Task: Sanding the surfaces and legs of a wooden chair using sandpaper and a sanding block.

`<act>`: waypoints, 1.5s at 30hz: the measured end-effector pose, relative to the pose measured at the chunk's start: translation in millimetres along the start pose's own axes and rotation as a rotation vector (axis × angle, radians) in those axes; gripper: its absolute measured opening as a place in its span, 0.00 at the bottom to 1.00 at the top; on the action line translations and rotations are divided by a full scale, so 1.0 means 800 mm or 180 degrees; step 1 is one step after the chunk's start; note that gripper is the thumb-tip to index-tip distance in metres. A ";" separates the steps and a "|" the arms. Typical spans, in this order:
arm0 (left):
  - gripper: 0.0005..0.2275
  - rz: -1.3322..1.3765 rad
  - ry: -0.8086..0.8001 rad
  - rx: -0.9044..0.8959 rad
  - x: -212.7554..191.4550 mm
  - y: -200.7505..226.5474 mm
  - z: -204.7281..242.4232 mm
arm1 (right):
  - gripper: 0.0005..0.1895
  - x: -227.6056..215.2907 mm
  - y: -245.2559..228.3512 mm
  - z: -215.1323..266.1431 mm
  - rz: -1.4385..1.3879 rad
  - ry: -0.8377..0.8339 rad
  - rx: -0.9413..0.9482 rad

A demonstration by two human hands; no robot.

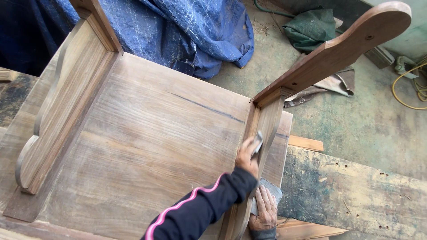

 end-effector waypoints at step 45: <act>0.24 0.0388 -0.0791 -0.0073 -0.084 0.036 0.057 | 0.29 0.009 0.025 0.023 0.0211 -0.0138 0.0083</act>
Point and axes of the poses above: each hand's wrist, its own z-axis away from the middle knuckle, its own x-axis out of the palm, y = z × x, the point moved 2 cm from there along -z, towards the middle knuckle, and after that the axes turned 6 degrees about y, right-handed, at the moved point
